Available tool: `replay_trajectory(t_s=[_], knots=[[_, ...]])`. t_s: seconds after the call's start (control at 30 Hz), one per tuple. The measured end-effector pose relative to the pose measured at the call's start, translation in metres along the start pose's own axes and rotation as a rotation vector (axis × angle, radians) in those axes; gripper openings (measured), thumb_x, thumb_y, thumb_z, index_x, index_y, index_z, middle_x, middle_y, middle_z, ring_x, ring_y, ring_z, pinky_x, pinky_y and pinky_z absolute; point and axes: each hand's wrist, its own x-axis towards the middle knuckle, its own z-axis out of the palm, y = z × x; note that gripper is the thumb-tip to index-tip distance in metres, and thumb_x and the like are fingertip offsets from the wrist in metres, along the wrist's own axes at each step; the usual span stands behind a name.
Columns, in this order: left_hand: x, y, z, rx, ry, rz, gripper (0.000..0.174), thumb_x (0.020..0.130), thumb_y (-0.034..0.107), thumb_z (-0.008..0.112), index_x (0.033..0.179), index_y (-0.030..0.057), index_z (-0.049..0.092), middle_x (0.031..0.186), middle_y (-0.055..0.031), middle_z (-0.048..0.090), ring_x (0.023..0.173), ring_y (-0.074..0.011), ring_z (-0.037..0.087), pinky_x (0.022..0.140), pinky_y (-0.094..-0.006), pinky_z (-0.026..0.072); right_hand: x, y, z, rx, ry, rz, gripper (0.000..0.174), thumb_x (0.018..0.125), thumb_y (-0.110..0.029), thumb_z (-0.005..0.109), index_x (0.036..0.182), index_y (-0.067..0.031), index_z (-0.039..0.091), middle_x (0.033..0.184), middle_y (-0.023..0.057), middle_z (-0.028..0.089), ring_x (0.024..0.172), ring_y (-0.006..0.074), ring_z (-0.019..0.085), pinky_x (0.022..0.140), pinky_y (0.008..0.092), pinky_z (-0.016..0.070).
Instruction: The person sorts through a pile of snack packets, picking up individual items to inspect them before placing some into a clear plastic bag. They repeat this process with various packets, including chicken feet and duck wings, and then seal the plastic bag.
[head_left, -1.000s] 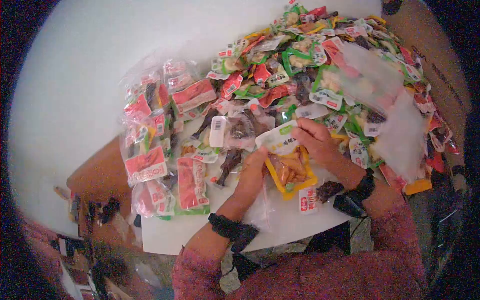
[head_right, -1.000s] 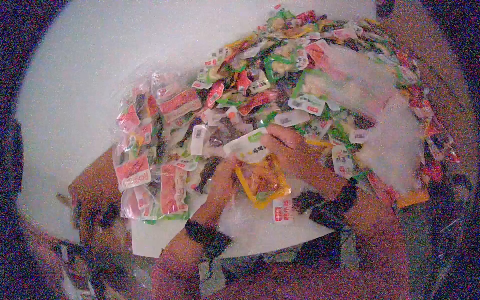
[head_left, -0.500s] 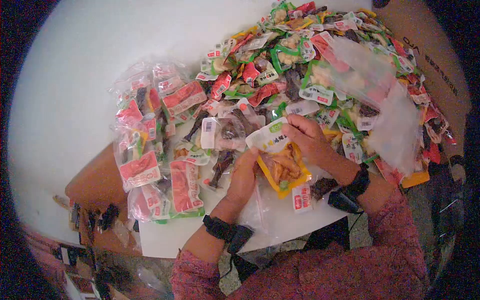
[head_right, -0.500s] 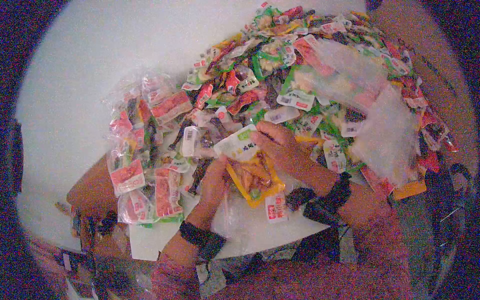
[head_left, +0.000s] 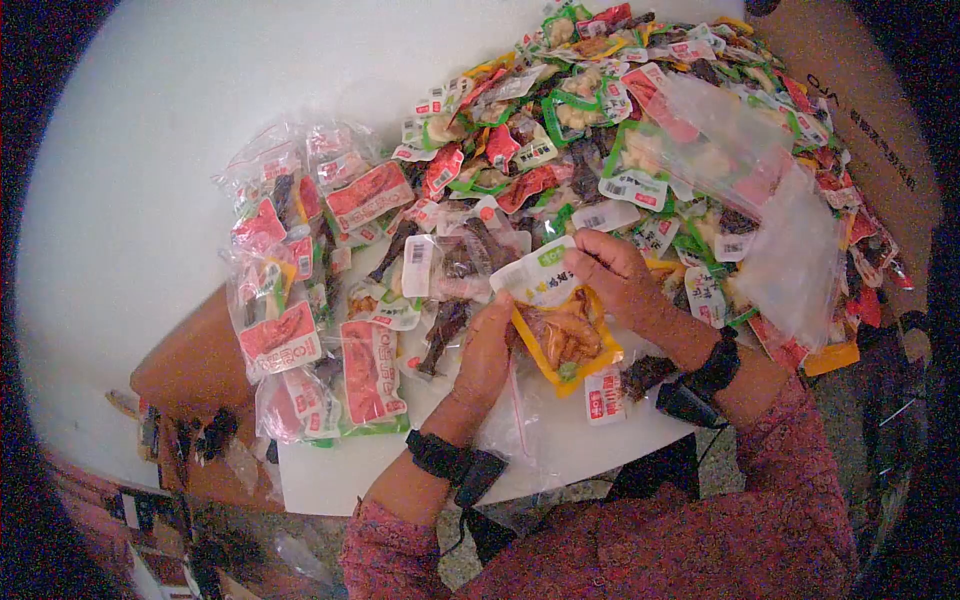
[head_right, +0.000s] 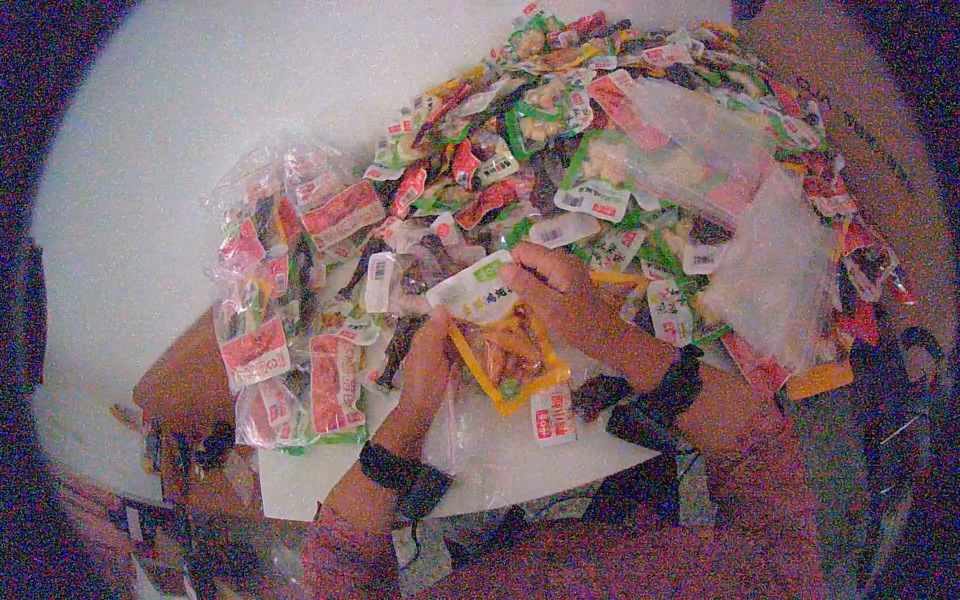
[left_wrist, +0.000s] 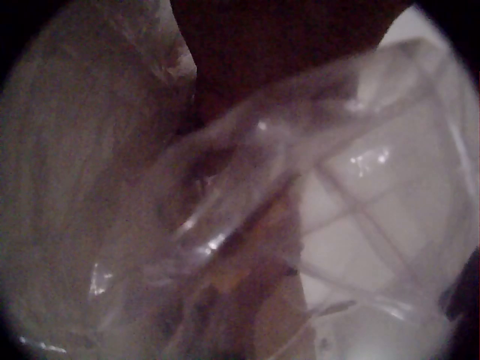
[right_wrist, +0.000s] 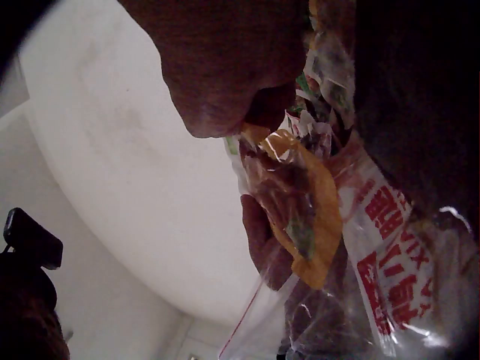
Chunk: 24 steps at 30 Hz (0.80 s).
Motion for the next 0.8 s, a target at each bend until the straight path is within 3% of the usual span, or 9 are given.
replay_trajectory(t_s=[0.17,0.37,0.43,0.63,0.8], knots=[[0.001,-0.006,-0.001,-0.085,-0.021,0.036,0.038,0.090,0.030,0.031,0.102,-0.0009,0.049,0.099,-0.0072,0.054,0.090,-0.0142,0.051,0.082,-0.0271,0.0387,0.000,-0.006,0.000,-0.009,0.014,0.010,0.015,0.082,-0.015,0.049,0.074,-0.0021,0.046,0.067,-0.0028,0.041,0.065,0.0042,0.038,0.057,0.0200,0.0356],[0.005,-0.014,-0.010,0.112,-0.028,0.006,0.031,0.089,0.026,0.035,0.097,0.0006,0.052,0.091,-0.0037,0.056,0.082,-0.0100,0.051,0.074,-0.0236,0.0401,0.001,0.003,0.003,0.141,0.064,0.038,0.015,0.083,-0.016,0.048,0.074,-0.0036,0.046,0.067,-0.0050,0.039,0.065,0.0031,0.036,0.056,0.0191,0.0334],[0.005,-0.017,-0.005,-0.101,-0.054,0.065,0.028,0.088,0.024,0.038,0.097,0.0014,0.052,0.088,-0.0017,0.056,0.079,-0.0075,0.050,0.070,-0.0220,0.0399,0.002,0.003,0.003,0.183,0.055,0.053,0.015,0.083,-0.016,0.048,0.074,-0.0041,0.045,0.067,-0.0056,0.038,0.065,0.0026,0.036,0.055,0.0187,0.0325],[0.004,-0.016,-0.006,-0.081,-0.053,0.045,0.027,0.088,0.023,0.038,0.097,0.0020,0.052,0.086,-0.0008,0.055,0.074,-0.0071,0.050,0.064,-0.0217,0.0402,0.001,0.004,0.003,0.172,0.056,0.032,0.017,0.084,-0.016,0.048,0.071,-0.0051,0.043,0.066,-0.0066,0.036,0.063,0.0018,0.033,0.053,0.0179,0.0306],[0.004,-0.016,-0.006,-0.047,-0.023,0.045,0.027,0.088,0.024,0.037,0.095,0.0026,0.052,0.084,-0.0016,0.055,0.073,-0.0072,0.050,0.062,-0.0208,0.0401,0.001,0.008,0.004,0.176,0.084,0.059,0.015,0.084,-0.017,0.048,0.077,-0.0034,0.048,0.069,-0.0051,0.042,0.066,0.0022,0.039,0.057,0.0176,0.0350]])
